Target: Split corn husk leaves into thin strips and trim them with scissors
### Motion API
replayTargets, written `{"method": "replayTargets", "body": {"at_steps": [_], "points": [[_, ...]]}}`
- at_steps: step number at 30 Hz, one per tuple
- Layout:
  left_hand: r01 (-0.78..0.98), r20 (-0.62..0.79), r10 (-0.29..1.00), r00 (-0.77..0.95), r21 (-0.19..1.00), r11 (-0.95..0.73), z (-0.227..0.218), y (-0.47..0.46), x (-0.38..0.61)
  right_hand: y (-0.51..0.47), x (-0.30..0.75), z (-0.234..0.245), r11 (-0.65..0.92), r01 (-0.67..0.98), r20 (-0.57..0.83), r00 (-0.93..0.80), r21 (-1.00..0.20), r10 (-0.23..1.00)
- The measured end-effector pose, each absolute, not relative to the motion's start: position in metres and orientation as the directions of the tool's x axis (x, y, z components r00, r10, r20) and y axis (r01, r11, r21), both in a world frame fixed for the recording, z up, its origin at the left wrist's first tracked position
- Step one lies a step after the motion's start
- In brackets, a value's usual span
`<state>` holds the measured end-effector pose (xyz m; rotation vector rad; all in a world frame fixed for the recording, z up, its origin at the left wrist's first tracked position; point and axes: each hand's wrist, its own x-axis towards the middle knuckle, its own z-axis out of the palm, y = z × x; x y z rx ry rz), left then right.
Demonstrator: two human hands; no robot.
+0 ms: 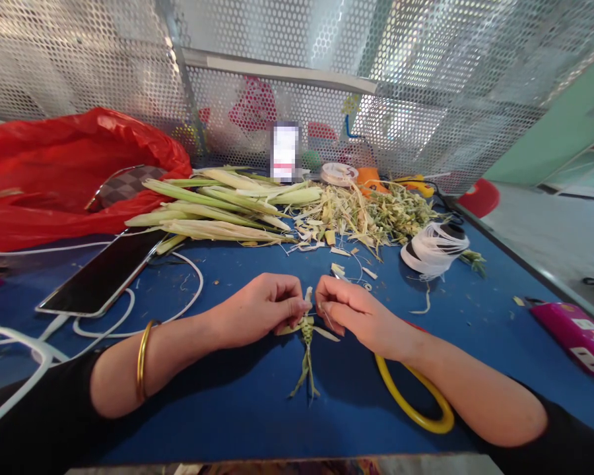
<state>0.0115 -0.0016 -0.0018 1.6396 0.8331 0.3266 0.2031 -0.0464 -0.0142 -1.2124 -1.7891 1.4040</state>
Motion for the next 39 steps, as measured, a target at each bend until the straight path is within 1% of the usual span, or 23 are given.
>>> {"method": "replayTargets", "body": {"at_steps": [3, 6, 9, 12, 14, 18, 22, 25, 28, 33, 34, 36, 39], "points": [[0.351, -0.240, 0.673, 0.700, 0.936, -0.031, 0.000, -0.002, 0.012, -0.047, 0.205, -0.016, 0.087, 0.362, -0.085, -0.434, -0.928, 0.897], [0.351, -0.241, 0.675, 0.697, 0.936, -0.028, 0.000, -0.002, 0.012, -0.047, 0.206, -0.018, 0.095, 0.368, -0.078, -0.428, -0.925, 0.900], [0.329, -0.250, 0.689, 0.681, 0.944, 0.017, -0.002, -0.003, 0.012, -0.046, 0.205, -0.019, 0.055, 0.301, -0.085, -0.434, -0.952, 0.897], [0.287, -0.294, 0.719, 0.630, 0.948, 0.137, -0.003, -0.003, 0.014, -0.044, 0.203, -0.018, 0.014, 0.237, -0.098, -0.455, -0.971, 0.885], [0.255, -0.316, 0.742, 0.591, 0.946, 0.200, -0.004, -0.003, 0.014, -0.044, 0.203, -0.015, 0.054, 0.237, -0.059, -0.446, -0.970, 0.893], [0.202, -0.338, 0.750, 0.568, 0.941, 0.272, -0.005, -0.001, 0.013, -0.044, 0.205, -0.011, 0.214, 0.257, 0.106, -0.376, -0.942, 0.920], [0.187, -0.376, 0.745, 0.551, 0.926, 0.329, -0.005, -0.001, 0.012, -0.045, 0.205, -0.009, 0.258, 0.250, 0.154, -0.369, -0.933, 0.917], [0.216, -0.369, 0.736, 0.568, 0.929, 0.300, -0.006, -0.003, 0.013, -0.046, 0.203, -0.008, 0.261, 0.222, 0.164, -0.378, -0.939, 0.911], [0.261, -0.344, 0.728, 0.593, 0.937, 0.231, -0.008, -0.006, 0.015, -0.045, 0.203, -0.008, 0.269, 0.221, 0.177, -0.362, -0.938, 0.915], [0.269, -0.247, 0.738, 0.627, 0.959, 0.092, -0.011, -0.009, 0.015, -0.044, 0.206, -0.008, 0.300, 0.201, 0.228, -0.316, -0.932, 0.921], [0.272, -0.232, 0.740, 0.631, 0.960, 0.069, -0.012, -0.010, 0.015, -0.044, 0.206, -0.009, 0.320, 0.234, 0.245, -0.297, -0.918, 0.923], [0.275, -0.208, 0.741, 0.639, 0.961, 0.032, -0.012, -0.009, 0.014, -0.044, 0.207, -0.010, 0.358, 0.354, 0.260, -0.296, -0.864, 0.919], [0.272, -0.182, 0.732, 0.656, 0.962, -0.004, -0.013, -0.009, 0.012, -0.044, 0.207, -0.013, 0.389, 0.516, 0.218, -0.361, -0.763, 0.907]]}}
